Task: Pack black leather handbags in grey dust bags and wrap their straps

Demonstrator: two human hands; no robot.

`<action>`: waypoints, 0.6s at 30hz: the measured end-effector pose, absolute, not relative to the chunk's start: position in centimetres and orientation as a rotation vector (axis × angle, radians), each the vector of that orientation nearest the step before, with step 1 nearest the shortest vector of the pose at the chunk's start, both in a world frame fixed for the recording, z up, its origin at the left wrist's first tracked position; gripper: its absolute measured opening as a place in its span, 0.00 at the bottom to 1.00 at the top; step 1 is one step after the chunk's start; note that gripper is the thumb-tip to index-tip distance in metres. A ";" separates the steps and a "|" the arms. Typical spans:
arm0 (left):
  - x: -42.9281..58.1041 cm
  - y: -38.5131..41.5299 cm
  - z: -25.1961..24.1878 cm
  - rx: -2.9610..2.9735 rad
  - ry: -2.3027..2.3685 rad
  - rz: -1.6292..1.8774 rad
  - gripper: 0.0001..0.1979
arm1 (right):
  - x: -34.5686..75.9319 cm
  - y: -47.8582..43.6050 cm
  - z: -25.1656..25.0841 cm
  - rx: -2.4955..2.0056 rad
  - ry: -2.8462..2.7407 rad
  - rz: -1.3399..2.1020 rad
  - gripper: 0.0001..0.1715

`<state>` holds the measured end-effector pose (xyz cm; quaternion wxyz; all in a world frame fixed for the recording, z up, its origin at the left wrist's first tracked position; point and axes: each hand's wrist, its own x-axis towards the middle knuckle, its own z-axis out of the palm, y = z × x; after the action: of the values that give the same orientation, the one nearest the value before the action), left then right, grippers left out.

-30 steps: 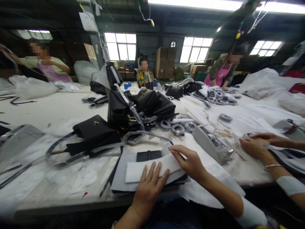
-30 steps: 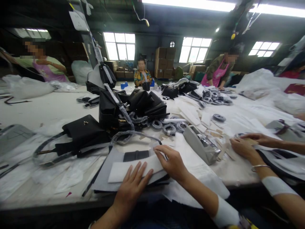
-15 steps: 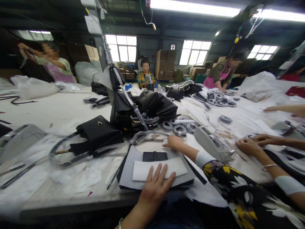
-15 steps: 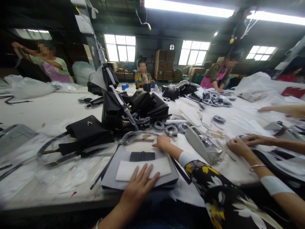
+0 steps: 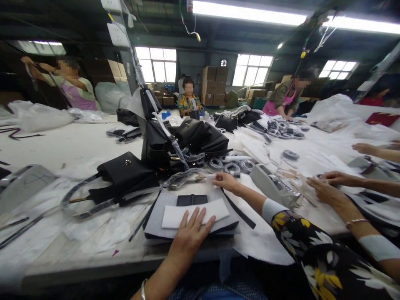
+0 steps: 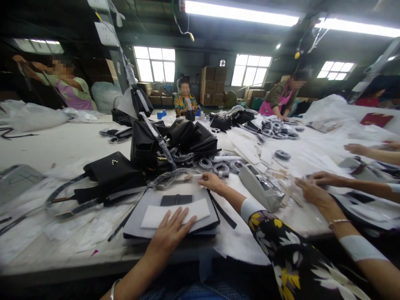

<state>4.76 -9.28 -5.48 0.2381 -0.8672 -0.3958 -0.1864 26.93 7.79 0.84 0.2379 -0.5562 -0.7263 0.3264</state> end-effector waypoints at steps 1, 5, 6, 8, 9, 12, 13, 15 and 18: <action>4.7 -9.2 -5.4 -2.376 -1.081 -0.509 0.30 | 26.9 7.6 1.0 -1.453 -1.967 0.928 0.16; 4.6 -9.1 -5.2 -2.387 -1.087 -0.484 0.30 | 27.2 6.3 1.7 -1.242 -1.923 0.997 0.25; 4.7 -9.1 -5.3 -2.391 -1.093 -0.477 0.30 | 27.3 5.7 2.0 -1.211 -1.922 0.994 0.24; 4.8 -9.2 -5.4 -2.397 -1.106 -0.468 0.30 | 27.8 4.2 2.6 -1.172 -1.926 0.974 0.20; 4.9 -9.2 -5.4 -2.399 -1.114 -0.466 0.30 | 28.1 3.2 2.8 -1.158 -1.937 0.955 0.17; 5.1 -9.1 -5.4 -2.397 -1.158 -0.462 0.31 | 29.0 0.1 2.8 -1.117 -2.091 0.833 0.13; 5.1 -9.0 -5.4 -2.399 -1.178 -0.461 0.31 | 29.2 -0.9 2.5 -1.102 -2.173 0.765 0.17; 5.3 -8.7 -5.4 -2.411 -1.210 -0.463 0.30 | 29.5 -2.5 1.7 -1.059 -2.335 0.598 0.29; 5.5 -8.3 -5.6 -2.439 -1.214 -0.474 0.28 | 29.5 -4.3 0.4 -0.975 -2.461 0.365 0.35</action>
<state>5.50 -8.27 -5.62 0.1871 -0.8664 -0.4313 -0.1685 29.54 -4.31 0.42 0.2328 -0.3549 -0.8957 0.1328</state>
